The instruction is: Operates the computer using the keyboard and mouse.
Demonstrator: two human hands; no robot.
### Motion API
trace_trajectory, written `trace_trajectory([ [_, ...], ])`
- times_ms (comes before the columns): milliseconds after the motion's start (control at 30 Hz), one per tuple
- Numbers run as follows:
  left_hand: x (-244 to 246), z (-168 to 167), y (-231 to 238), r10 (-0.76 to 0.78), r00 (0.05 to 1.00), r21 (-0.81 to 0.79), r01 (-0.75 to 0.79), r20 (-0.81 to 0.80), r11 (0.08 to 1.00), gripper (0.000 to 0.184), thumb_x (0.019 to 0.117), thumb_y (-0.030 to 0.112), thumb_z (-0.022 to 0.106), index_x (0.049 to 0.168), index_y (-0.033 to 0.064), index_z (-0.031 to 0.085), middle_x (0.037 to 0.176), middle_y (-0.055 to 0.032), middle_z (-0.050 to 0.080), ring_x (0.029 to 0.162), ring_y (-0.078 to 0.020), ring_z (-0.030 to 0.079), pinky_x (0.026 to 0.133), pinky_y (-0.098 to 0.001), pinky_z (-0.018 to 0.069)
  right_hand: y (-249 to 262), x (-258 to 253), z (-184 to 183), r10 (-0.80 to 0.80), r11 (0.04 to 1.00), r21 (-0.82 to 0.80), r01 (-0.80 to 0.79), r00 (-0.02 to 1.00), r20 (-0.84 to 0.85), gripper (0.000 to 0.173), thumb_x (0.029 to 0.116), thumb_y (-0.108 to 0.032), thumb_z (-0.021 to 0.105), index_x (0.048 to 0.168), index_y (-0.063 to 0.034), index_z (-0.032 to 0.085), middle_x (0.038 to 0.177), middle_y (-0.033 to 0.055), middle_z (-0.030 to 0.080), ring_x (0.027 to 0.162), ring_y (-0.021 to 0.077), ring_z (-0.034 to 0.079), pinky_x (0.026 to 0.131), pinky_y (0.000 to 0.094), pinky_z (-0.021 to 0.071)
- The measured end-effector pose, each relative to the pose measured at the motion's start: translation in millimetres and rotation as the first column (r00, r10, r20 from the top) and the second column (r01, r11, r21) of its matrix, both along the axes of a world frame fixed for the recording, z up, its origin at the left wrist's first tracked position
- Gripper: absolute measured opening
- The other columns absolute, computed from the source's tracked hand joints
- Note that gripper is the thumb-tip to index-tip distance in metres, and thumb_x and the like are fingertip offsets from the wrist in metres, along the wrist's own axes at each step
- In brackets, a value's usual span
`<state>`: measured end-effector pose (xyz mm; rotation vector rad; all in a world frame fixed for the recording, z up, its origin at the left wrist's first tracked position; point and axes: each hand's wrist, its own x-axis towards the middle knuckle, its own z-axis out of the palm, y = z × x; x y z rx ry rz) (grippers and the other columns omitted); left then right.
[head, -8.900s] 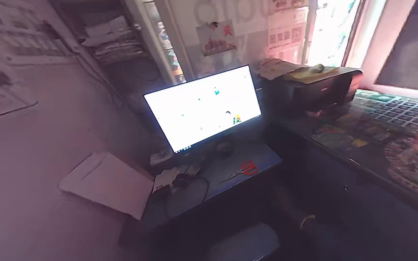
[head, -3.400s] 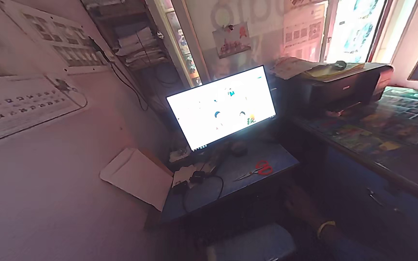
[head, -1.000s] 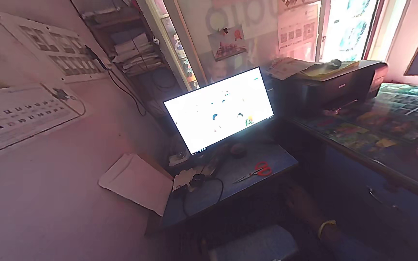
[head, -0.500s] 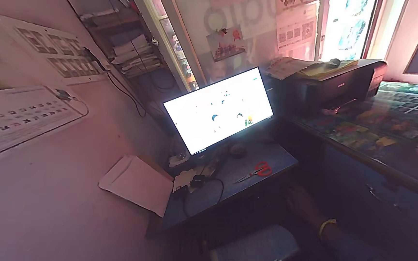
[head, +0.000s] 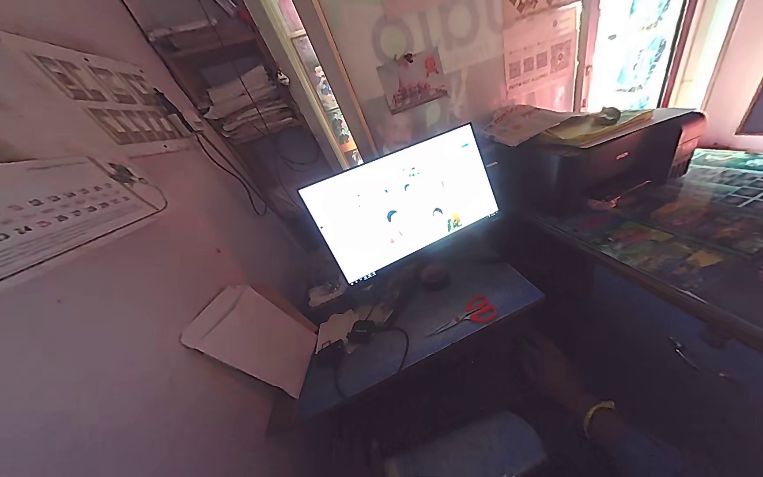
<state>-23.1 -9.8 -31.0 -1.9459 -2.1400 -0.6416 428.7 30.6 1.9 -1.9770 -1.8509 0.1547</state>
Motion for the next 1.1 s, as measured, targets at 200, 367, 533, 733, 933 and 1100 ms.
trace_trajectory([
  [200, 0.4, 0.4, -0.1, 0.011, 1.0, -0.016, -0.012, -0.021, 1.0, 0.055, 0.1079, 0.043, 0.037, 0.139, 0.0043, 0.06, 0.153, -0.0222, 0.049, 0.146, -0.0368, 0.042, 0.121, -0.0483, 0.0328, -1.1, -1.0, 2.3, -0.009, 1.0, 0.023, 0.009, 1.0, -0.001, 0.05, 0.103, -0.04, 0.05, 0.15, -0.0231, 0.053, 0.156, 0.0122, 0.048, 0.143, 0.0295, 0.047, 0.115, 0.0448, 0.0438],
  [367, 2.9, 4.8, -2.2, 0.012, 1.0, -0.016, -0.012, -0.002, 1.0, 0.054, 0.108, 0.042, 0.038, 0.14, 0.0042, 0.06, 0.154, -0.0216, 0.048, 0.147, -0.036, 0.041, 0.122, -0.0479, 0.0317, -2.1, -0.9, 3.9, -0.012, 1.0, 0.003, 0.012, 1.0, 0.003, 0.051, 0.0999, -0.038, 0.053, 0.148, -0.0204, 0.055, 0.153, 0.0141, 0.05, 0.141, 0.0309, 0.049, 0.113, 0.0462, 0.0451],
  [533, -0.5, 1.3, 1.5, -0.007, 1.0, 0.003, 0.007, -0.002, 1.0, 0.056, 0.107, 0.044, 0.038, 0.14, 0.0051, 0.061, 0.153, -0.0235, 0.049, 0.146, -0.0375, 0.042, 0.122, -0.0498, 0.0321, -0.6, 0.1, 1.4, 0.029, 0.997, -0.072, -0.026, 0.998, 0.049, 0.053, 0.1007, -0.042, 0.051, 0.148, -0.018, 0.055, 0.158, 0.0155, 0.044, 0.147, 0.0323, 0.042, 0.117, 0.0487, 0.0398],
  [733, 7.7, 18.2, -7.2, -0.005, 1.0, -0.027, 0.006, 0.031, 1.0, 0.054, 0.1083, 0.041, 0.039, 0.14, 0.0022, 0.059, 0.153, -0.0243, 0.048, 0.147, -0.038, 0.04, 0.123, -0.0481, 0.0309, -3.5, -2.1, 10.1, 0.045, 0.996, -0.072, -0.044, 0.999, 0.016, 0.048, 0.1028, -0.04, 0.05, 0.147, -0.022, 0.056, 0.155, 0.0163, 0.048, 0.144, 0.0329, 0.045, 0.116, 0.0484, 0.0414],
  [933, 9.0, 19.2, -6.6, -0.006, 1.0, -0.007, 0.006, 0.012, 1.0, 0.054, 0.1079, 0.041, 0.039, 0.14, 0.0025, 0.059, 0.153, -0.023, 0.048, 0.148, -0.038, 0.04, 0.123, -0.0485, 0.03, -3.6, -2.9, 13.7, 0.042, 0.998, -0.054, -0.042, 0.999, 0.003, 0.048, 0.1026, -0.039, 0.051, 0.147, -0.021, 0.057, 0.155, 0.0164, 0.047, 0.145, 0.0328, 0.044, 0.117, 0.0485, 0.0406],
  [1100, 6.2, 12.8, -3.8, -0.014, 1.0, 0.028, 0.014, -0.004, 1.0, 0.053, 0.1074, 0.041, 0.04, 0.139, 0.004, 0.06, 0.153, -0.0219, 0.049, 0.148, -0.0365, 0.04, 0.123, -0.0473, 0.0303, -1.2, 0.2, 5.3, 0.054, 0.999, 0.003, -0.054, 0.998, 0.025, 0.048, 0.1022, -0.04, 0.051, 0.145, -0.0208, 0.058, 0.156, 0.0143, 0.047, 0.145, 0.0313, 0.045, 0.117, 0.0476, 0.041],
])
